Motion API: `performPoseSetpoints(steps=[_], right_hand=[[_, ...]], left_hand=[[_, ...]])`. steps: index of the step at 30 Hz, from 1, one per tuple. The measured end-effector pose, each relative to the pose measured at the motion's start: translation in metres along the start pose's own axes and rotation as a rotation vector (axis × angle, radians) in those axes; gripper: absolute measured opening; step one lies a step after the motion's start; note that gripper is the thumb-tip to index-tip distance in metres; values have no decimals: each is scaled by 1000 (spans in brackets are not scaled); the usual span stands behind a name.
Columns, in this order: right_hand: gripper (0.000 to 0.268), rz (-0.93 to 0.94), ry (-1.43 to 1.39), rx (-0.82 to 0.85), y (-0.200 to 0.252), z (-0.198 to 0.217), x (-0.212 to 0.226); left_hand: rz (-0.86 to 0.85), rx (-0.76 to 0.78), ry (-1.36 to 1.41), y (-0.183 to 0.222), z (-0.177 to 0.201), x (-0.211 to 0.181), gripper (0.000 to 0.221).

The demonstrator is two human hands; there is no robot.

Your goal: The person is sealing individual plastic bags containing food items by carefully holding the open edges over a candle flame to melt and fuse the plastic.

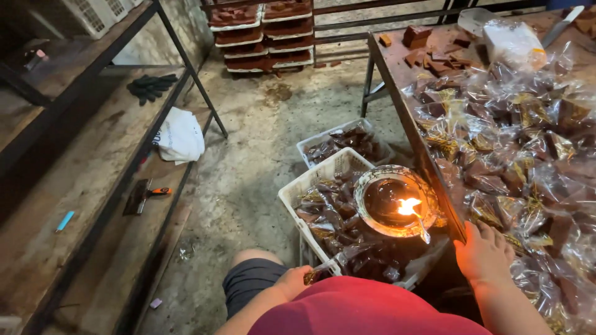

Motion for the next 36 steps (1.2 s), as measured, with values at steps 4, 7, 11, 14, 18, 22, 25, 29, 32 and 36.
performPoseSetpoints(steps=[4,7,11,14,18,22,25,29,32,36], right_hand=[[64,8,29,-23,-10,-9,-5],[63,-19,26,46,-10,-10,-5],[65,6,15,1,-7,-5,-2],[71,-6,-122,-88,0,5,3],[63,85,-379,-509,17,26,10],[43,397,-541,-893,33,16,26],[26,407,-815,-710,43,4,44],[42,411,-1281,119,51,-18,77],[46,314,-1477,485,90,-5,99],[45,84,-1342,219,76,12,88]], left_hand=[[-38,-46,43,3,0,-1,36],[39,-4,-19,-4,-3,9,74],[-40,-24,-36,-7,-5,9,51],[21,-36,-22,4,-4,1,61],[-56,-120,130,-44,-7,37,41],[-120,-39,-58,-93,11,27,33],[-279,80,141,-71,11,-54,36],[-424,390,674,-54,-33,-145,31],[-506,524,836,-59,-87,-161,35],[-452,413,839,-63,-109,-150,64]])
Point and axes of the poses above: each hand's wrist, its own y-axis away from the middle knuckle, its own z-axis out of the back of the hand, x = y × z, the point moved 5 cm from there along -y, towards the middle knuckle, and after that the axes turned 12 degrees about y, right-handed, at the moved point
